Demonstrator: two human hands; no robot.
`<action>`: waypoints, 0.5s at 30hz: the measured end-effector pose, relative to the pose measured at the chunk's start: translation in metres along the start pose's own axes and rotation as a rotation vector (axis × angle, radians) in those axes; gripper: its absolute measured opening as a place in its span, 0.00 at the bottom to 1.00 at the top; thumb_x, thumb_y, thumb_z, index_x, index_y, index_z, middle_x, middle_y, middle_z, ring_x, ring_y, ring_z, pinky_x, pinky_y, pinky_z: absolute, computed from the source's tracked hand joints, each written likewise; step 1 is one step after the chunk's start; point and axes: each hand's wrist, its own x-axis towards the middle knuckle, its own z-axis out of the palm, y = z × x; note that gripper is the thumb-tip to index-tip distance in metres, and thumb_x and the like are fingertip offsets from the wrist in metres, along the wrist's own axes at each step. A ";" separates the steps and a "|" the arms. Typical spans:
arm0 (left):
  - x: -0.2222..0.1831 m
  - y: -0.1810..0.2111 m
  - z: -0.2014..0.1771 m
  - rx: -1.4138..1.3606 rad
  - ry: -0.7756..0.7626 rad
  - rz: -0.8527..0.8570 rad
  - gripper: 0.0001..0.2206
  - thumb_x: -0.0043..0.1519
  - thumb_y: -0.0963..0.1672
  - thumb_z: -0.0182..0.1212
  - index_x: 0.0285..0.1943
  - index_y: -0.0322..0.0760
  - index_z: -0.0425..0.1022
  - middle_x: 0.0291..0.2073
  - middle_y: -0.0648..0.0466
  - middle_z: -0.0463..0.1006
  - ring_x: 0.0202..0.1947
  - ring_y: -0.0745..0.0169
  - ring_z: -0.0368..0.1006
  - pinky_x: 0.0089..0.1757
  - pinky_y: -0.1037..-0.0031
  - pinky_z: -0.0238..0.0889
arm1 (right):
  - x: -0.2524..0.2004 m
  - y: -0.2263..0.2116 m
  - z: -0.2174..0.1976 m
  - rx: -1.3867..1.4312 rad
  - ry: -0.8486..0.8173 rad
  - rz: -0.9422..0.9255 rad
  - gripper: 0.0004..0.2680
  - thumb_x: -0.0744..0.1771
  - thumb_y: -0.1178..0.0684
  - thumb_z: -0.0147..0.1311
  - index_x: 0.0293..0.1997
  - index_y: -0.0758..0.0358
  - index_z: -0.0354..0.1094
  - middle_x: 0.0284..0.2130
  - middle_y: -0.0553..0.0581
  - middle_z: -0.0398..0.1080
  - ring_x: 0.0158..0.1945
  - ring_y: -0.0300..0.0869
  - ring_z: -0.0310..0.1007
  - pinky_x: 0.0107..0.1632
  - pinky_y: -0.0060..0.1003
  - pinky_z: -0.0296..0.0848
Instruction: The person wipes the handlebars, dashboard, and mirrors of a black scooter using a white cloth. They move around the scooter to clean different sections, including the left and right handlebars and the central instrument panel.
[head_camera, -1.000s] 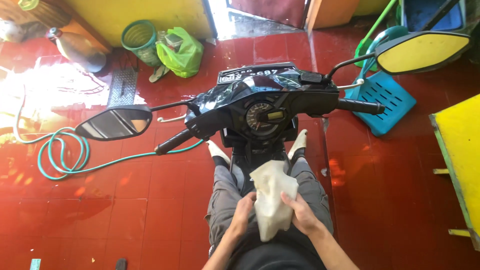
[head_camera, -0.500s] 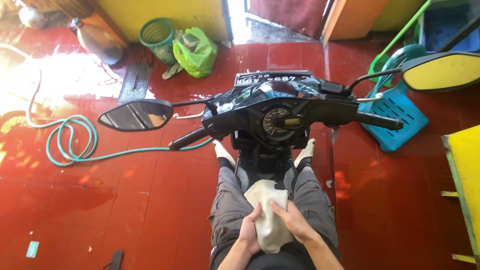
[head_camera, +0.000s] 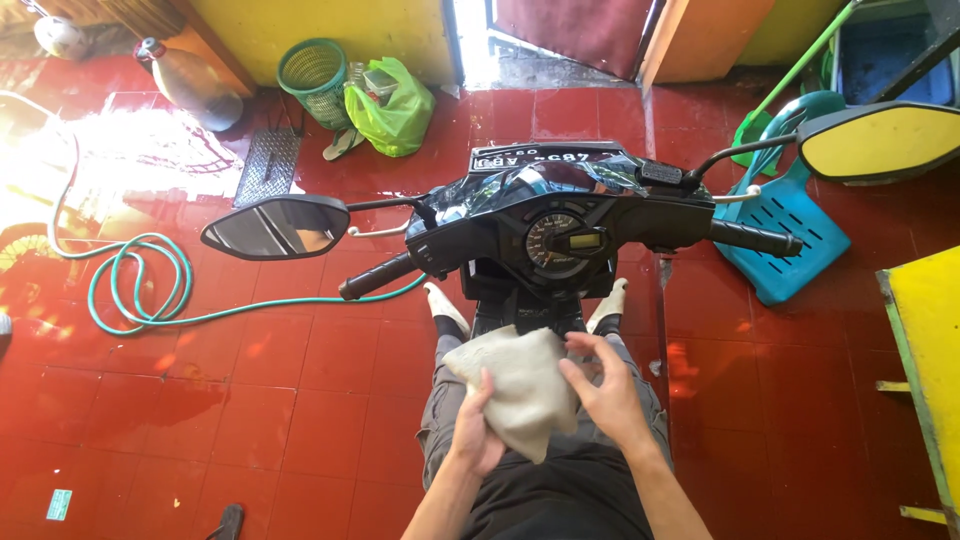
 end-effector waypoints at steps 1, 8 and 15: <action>0.004 -0.001 -0.011 0.002 0.000 0.000 0.27 0.61 0.48 0.54 0.71 0.37 0.62 0.61 0.39 0.75 0.58 0.45 0.71 0.58 0.53 0.65 | 0.003 0.009 -0.002 0.002 0.001 0.000 0.14 0.65 0.50 0.58 0.56 0.55 0.71 0.52 0.52 0.77 0.56 0.39 0.75 0.55 0.34 0.74; 0.007 0.035 -0.020 0.417 0.068 0.774 0.24 0.63 0.45 0.58 0.67 0.31 0.66 0.56 0.42 0.77 0.53 0.52 0.74 0.52 0.59 0.70 | 0.020 -0.014 -0.038 -0.067 0.272 -0.288 0.12 0.66 0.59 0.55 0.56 0.64 0.68 0.53 0.60 0.68 0.52 0.45 0.72 0.51 0.36 0.76; 0.064 0.139 0.104 1.520 0.150 2.034 0.27 0.58 0.43 0.58 0.67 0.26 0.67 0.64 0.34 0.68 0.66 0.26 0.62 0.64 0.49 0.54 | 0.124 -0.074 -0.077 -0.361 0.714 -1.062 0.07 0.70 0.56 0.53 0.53 0.64 0.72 0.49 0.59 0.72 0.44 0.50 0.69 0.50 0.42 0.69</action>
